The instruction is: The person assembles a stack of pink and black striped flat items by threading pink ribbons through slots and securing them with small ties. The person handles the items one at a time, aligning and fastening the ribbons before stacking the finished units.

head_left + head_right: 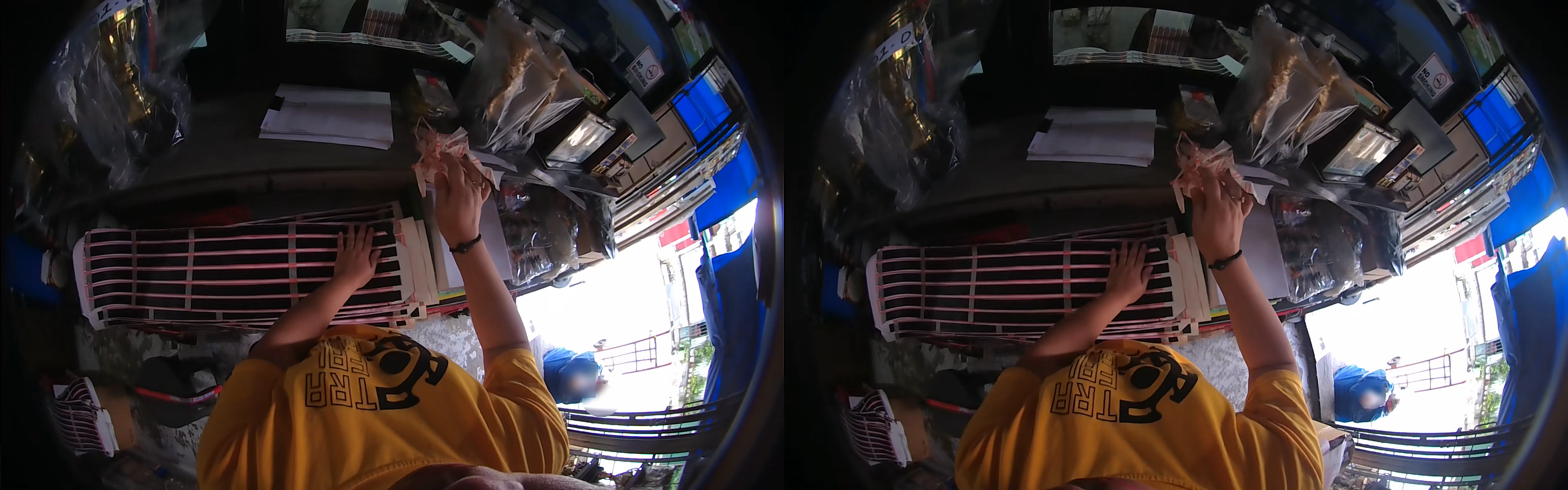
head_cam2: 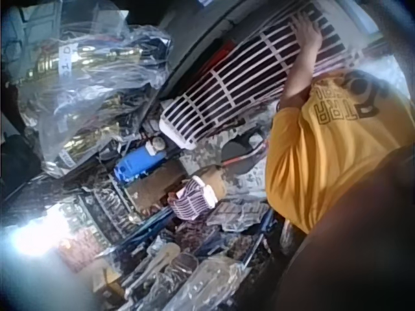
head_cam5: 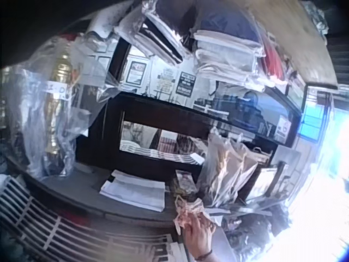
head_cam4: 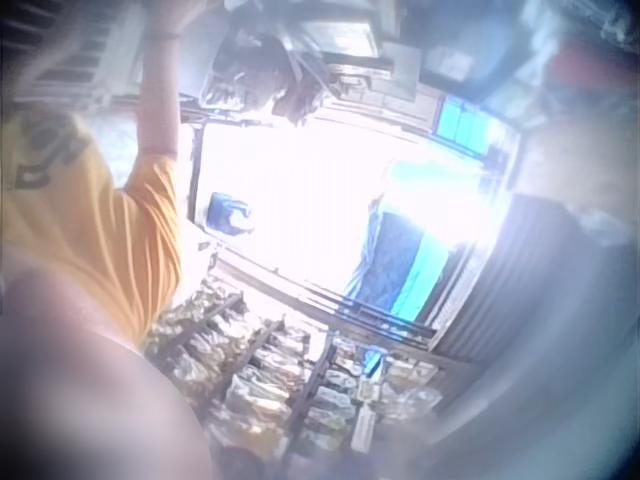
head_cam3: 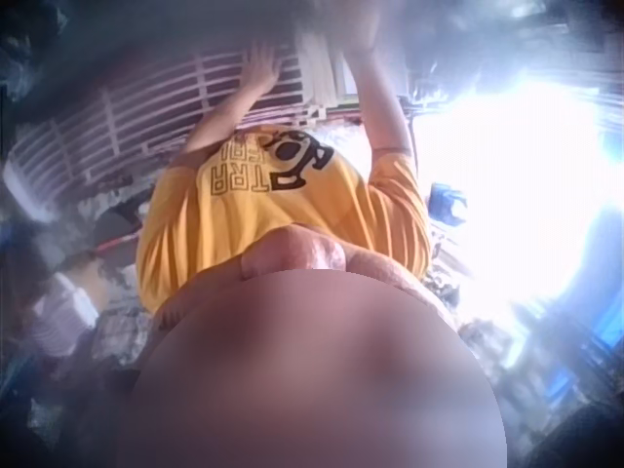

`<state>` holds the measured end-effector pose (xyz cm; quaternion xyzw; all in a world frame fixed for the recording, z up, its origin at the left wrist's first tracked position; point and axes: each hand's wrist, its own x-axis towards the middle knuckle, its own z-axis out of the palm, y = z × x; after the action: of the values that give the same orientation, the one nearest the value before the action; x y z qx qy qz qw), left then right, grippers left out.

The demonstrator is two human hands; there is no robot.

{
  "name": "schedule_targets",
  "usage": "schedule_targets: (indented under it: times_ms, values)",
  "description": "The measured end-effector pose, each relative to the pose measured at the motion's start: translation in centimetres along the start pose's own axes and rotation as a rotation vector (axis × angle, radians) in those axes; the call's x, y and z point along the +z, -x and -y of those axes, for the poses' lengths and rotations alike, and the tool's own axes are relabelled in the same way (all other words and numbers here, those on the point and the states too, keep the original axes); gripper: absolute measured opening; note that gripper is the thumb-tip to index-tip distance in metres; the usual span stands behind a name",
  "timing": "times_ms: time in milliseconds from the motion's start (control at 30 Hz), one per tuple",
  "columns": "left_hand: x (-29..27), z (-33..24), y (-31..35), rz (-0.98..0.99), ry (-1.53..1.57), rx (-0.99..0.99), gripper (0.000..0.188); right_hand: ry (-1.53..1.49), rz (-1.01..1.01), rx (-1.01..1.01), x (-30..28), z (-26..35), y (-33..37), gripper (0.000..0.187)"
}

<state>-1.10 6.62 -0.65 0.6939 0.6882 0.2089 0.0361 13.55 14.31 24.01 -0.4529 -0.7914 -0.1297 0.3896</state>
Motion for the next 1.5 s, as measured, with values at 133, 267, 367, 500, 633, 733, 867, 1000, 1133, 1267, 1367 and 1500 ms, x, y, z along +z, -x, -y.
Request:
schedule_targets:
  times_ms: [133,267,367,500,633,733,867,1000,1133,1267,1367,1500]
  values:
    - [0.0,0.2,-0.3,0.01,0.009,0.005,0.06,-0.09,0.072,-0.022,-1.1,0.9,0.9,0.038]
    - [-1.1,1.1,-1.6,0.07,0.288,-0.035,0.058,-0.345,0.003,-0.041,-2.1,1.1,1.8,0.035]
    - [-2.7,2.3,-1.6,0.031,0.622,0.028,0.05,-0.415,-0.029,0.024,-2.8,2.0,4.9,0.026]
    - [-5.3,3.5,1.6,-0.01,0.575,0.066,0.041,-0.61,0.081,0.21,-0.7,3.8,10.4,0.015]
    - [-8.3,8.3,4.8,-0.158,0.292,-0.067,0.04,-0.749,0.431,0.319,3.2,4.9,14.7,0.018]
    - [-9.9,12.4,7.5,-0.182,0.073,-0.359,0.045,-0.788,0.653,0.363,5.7,5.8,16.9,0.018]
    - [-11.3,16.2,8.9,-0.128,0.006,-0.405,0.047,-0.844,0.709,0.186,9.8,7.9,17.6,0.021]
    - [-11.5,17.2,7.6,-0.018,-0.027,-0.306,0.049,-0.851,0.681,0.08,13.7,10.4,16.7,0.022]
    - [-10.6,18.1,4.7,0.036,-0.054,-0.247,0.045,-0.787,0.582,0.013,16.9,13.1,15.1,0.021]
    - [-9.9,18.8,3.5,0.016,-0.045,-0.203,0.041,-0.562,0.645,0.142,18.5,14.7,13.9,0.03]
    - [-10.4,19.0,3.4,-0.029,-0.002,-0.166,0.038,-0.369,0.693,0.196,19.2,15.8,13.3,0.032]
    - [-11.5,19.0,3.0,-0.021,0.003,-0.121,0.028,-0.26,0.677,0.172,19.3,16.5,13.3,0.034]
